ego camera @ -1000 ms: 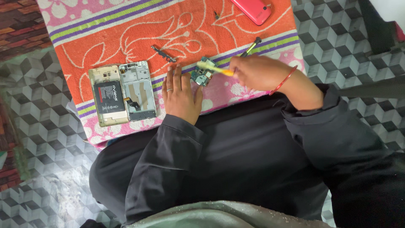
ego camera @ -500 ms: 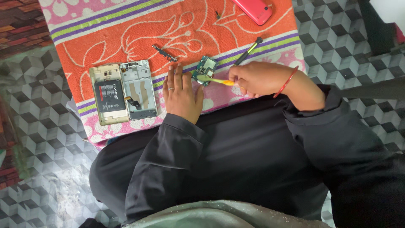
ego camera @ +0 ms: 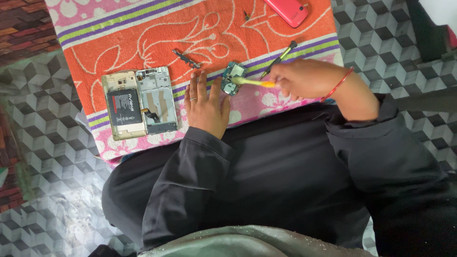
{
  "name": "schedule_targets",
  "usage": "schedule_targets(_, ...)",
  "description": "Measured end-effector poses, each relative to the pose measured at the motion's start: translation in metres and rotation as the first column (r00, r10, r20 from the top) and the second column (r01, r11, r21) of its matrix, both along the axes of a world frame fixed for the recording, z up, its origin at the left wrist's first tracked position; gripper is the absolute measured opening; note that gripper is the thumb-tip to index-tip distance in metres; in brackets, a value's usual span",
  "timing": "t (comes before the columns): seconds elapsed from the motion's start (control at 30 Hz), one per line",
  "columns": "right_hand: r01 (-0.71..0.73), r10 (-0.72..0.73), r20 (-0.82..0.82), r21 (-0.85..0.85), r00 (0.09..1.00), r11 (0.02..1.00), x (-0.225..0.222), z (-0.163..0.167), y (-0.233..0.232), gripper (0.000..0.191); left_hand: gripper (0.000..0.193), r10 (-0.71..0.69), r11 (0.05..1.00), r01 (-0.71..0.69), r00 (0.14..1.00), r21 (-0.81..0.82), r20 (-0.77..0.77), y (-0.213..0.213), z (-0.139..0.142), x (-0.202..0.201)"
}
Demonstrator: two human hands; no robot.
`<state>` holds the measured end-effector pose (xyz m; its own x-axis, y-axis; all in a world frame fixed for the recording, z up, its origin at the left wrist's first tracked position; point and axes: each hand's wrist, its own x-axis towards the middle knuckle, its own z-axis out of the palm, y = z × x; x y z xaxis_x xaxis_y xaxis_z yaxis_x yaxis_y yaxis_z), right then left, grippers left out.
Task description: The person cleans a disassembled phone motherboard with a toothbrush, brushing its surface repeatedly while holding it steady on a towel-covered board. They then position the cleaned motherboard into the phone's middle frame and press it into place, working beside the phone's battery cover and small tools.
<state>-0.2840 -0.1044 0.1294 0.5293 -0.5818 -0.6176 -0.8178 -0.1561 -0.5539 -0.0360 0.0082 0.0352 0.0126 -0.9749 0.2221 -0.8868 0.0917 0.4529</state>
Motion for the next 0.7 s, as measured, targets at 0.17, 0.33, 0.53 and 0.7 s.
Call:
schedule_targets(0.17,-0.013,0.015,-0.049,0.044,0.999,0.999,0.005,-0.003,0.004,0.024,0.053,0.004,1.000,-0.004,1.000,-0.006,0.003,-0.001,0.000,0.000)
schedule_targets(0.33,-0.051,0.048,-0.023,-0.163,0.999,0.985,0.003,-0.001,0.000,0.023,0.054,0.005,1.000,-0.005,1.000,-0.001,-0.001,0.000,-0.002,0.000)
schedule_targets(0.53,-0.081,0.079,-0.020,-0.185,0.997,0.979,0.015,-0.005,0.006,0.021,0.055,0.004,1.000,-0.004,1.000,0.001,0.000,-0.001,-0.003,0.000)
schedule_targets(0.7,0.047,-0.047,-0.001,-0.084,0.999,0.995,0.019,-0.006,0.005,0.025,0.056,0.005,1.000,-0.005,1.000,0.013,0.007,-0.001,-0.002,-0.001)
